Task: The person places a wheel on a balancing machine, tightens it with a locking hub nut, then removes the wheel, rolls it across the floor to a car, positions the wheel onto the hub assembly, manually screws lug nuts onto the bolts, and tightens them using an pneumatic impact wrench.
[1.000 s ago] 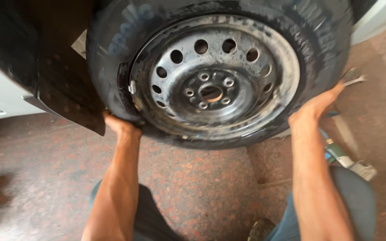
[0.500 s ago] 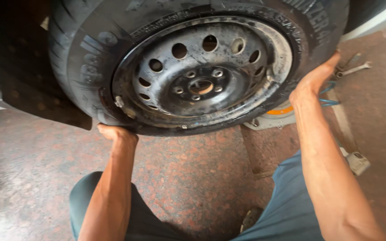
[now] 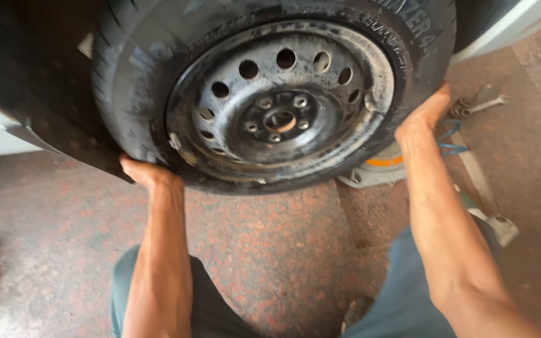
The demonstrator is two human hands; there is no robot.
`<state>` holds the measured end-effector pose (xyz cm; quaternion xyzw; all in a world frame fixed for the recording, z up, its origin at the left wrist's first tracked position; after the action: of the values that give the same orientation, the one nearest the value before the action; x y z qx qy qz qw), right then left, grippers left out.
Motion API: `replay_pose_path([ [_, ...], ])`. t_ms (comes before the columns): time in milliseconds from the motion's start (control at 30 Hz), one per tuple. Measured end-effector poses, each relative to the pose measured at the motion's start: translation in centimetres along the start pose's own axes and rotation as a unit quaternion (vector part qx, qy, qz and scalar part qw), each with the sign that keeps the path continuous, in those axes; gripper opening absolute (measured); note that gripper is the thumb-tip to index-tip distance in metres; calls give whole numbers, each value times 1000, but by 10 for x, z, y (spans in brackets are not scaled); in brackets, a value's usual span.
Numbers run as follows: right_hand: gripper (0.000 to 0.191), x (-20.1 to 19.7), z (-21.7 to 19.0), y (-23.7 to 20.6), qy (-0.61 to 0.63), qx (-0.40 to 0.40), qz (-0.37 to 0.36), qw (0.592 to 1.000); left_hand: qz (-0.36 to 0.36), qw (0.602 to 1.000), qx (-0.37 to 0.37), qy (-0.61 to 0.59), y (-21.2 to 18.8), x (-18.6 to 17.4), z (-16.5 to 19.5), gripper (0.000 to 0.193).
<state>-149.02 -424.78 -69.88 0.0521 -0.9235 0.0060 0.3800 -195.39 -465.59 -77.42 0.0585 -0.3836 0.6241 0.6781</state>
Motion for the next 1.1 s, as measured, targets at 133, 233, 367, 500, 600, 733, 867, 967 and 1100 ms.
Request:
replay_pose_path([
  [133, 49, 34, -25, 8, -7, -24, -36, 999, 73, 997, -28, -13, -3, 2, -20, 76],
  [233, 49, 49, -44, 24, -36, -55, -43, 997, 79, 996, -49, -10, -14, 2, -37, 75],
  [367, 49, 58, -50, 48, -76, -59, -34, 995, 95, 993, -67, 6, -29, -15, -51, 75],
  [500, 49, 50, -33, 46, -81, -42, -25, 996, 94, 994, -57, -1, -27, -25, -43, 74],
  [600, 50, 40, -11, 31, -37, -7, -24, 999, 75, 997, -34, -7, -17, -26, -27, 74],
  [733, 53, 35, -15, 21, -49, -18, -30, 998, 62, 997, -32, -22, -11, -22, -25, 73],
  [867, 51, 45, -45, 25, -64, -58, -82, 993, 54, 997, -48, -37, -20, -9, -44, 73],
  [967, 59, 51, -46, 33, -58, -30, -64, 996, 49, 997, -48, -42, -28, -7, -43, 72],
  [1100, 55, 51, -24, 22, -11, 0, -62, 998, 12, 998, -23, -49, -24, -11, -13, 72],
])
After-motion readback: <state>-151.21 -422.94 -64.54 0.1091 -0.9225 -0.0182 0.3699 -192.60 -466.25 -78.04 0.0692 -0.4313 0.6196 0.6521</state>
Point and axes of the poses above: each hand's wrist, its own y-axis towards the middle knuckle, its own x-axis out of the palm, z = x × y, the point moved 7 cm from there along y, towards the middle knuckle, and after that the axes turned 5 degrees about y, right-handed, at the moved point
